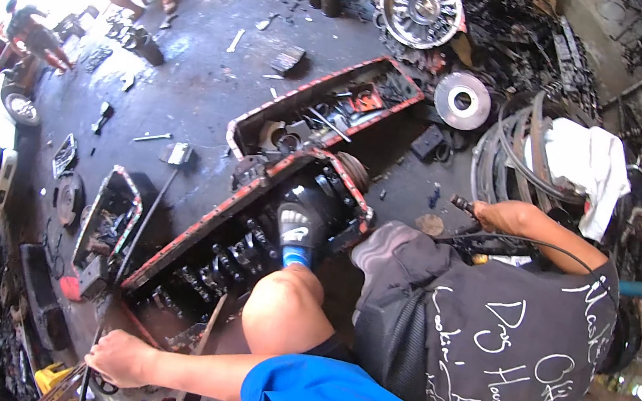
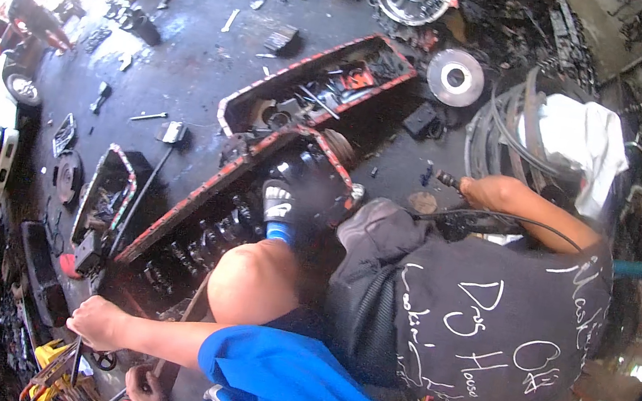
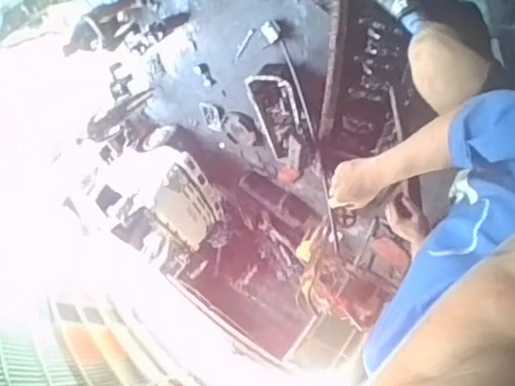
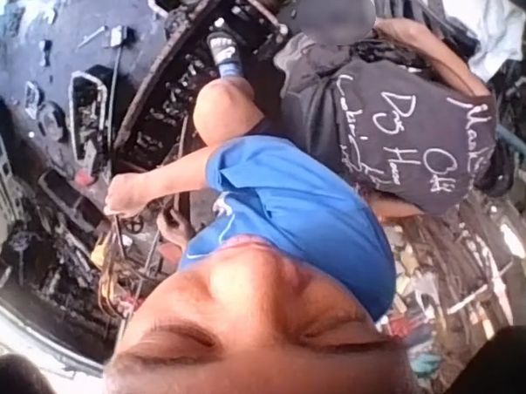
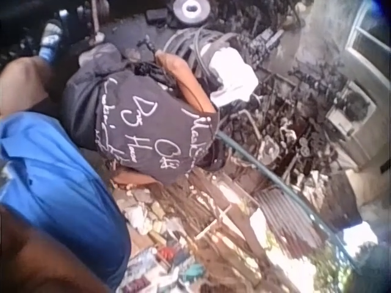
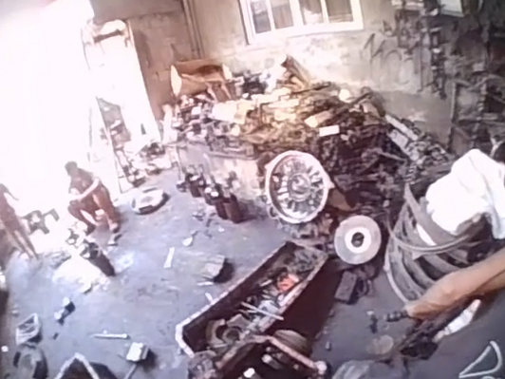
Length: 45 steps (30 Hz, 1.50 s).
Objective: Inspecting and manipulating engine block internals using a wooden lever.
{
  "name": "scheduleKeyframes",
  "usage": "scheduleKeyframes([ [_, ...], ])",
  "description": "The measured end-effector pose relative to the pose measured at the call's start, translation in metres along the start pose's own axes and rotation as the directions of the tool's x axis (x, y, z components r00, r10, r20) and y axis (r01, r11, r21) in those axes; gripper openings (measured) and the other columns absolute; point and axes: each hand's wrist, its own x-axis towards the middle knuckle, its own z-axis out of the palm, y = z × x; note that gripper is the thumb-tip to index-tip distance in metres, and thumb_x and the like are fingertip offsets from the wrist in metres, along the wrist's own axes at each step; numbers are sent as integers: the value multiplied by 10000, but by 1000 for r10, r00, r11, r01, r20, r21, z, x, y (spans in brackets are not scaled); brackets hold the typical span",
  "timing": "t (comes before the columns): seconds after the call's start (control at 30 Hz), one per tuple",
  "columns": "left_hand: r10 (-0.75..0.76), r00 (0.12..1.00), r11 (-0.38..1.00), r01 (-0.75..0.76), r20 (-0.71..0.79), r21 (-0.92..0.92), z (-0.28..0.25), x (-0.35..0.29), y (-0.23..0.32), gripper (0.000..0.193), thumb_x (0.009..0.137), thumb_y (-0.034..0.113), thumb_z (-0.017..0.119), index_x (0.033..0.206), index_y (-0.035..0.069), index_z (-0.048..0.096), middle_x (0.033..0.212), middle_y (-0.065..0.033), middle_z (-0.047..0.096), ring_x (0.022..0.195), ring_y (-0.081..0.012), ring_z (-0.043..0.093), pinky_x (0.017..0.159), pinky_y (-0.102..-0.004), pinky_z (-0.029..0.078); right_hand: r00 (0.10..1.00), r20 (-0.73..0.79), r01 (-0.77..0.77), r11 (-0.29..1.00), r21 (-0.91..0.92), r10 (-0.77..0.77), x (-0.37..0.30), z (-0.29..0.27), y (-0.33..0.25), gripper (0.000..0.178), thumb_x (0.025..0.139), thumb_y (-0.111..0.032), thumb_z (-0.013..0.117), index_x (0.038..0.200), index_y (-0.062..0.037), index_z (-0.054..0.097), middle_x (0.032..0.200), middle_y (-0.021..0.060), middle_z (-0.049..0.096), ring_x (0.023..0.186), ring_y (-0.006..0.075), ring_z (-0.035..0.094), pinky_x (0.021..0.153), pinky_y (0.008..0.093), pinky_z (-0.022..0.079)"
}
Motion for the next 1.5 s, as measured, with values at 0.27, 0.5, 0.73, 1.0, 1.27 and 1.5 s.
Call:
scheduleKeyframes([
  [0.27, -50, 987, 983, 20, 156, 183, -24, 4, 31, 295, 919, 275, 631, 1036, 20, 721, 1038, -242, 669, 981, -428, 625, 884, -510, 494, 998, -56, -38, 999, -10, 37, -4, -11, -1, 141, 809, -188, 672, 821, -52, 640, 775, 114, 688, 797, 317, 701, 724, 428, 532],
  [0.5, 95, 987, 970, -120, 128, 209, -11, 5, 20, 188, 846, 175, 584, 890, -4, 621, 870, -193, 576, 850, -407, 540, 763, -472, 434, 998, 10, -66, 997, -26, 67, -3, -8, 5, 145, 822, -203, 672, 841, -64, 633, 791, 101, 687, 786, 307, 700, 709, 419, 523],
  [0.73, 77, 997, 992, -79, 22, 95, -7, -8, -9, 199, 846, 163, 576, 905, -25, 609, 867, -205, 556, 862, -416, 540, 771, -487, 429, 998, 33, -51, 998, -24, 52, -3, 9, -8, 141, 852, -212, 659, 884, -77, 631, 812, 67, 669, 809, 278, 686, 715, 402, 501],
  [1.0, 44, 996, 995, -50, 74, 90, -2, -25, -13, 191, 837, 204, 586, 830, 16, 617, 839, -175, 570, 845, -392, 540, 753, -489, 422, 998, 9, -66, 996, 63, 66, -3, 23, -13, 110, 813, -170, 670, 855, -68, 670, 823, 94, 703, 847, 282, 705, 754, 418, 531],
  [1.27, 110, 991, 993, -112, 77, 29, -3, -24, -18, 241, 880, 258, 573, 827, 27, 619, 810, -169, 565, 821, -386, 528, 742, -482, 416, 1000, 17, -27, 999, 23, 26, -5, 29, -13, 96, 822, -168, 655, 851, -83, 621, 785, 68, 654, 796, 276, 673, 723, 402, 496],
  [1.5, 62, 995, 998, -63, 75, 6, -5, -25, -10, 274, 873, 250, 563, 840, -18, 612, 807, -195, 537, 833, -411, 516, 747, -487, 408, 996, 25, -82, 996, 22, 81, -6, 26, -9, 118, 805, -185, 672, 838, -73, 670, 827, 99, 709, 853, 276, 707, 771, 403, 522],
])
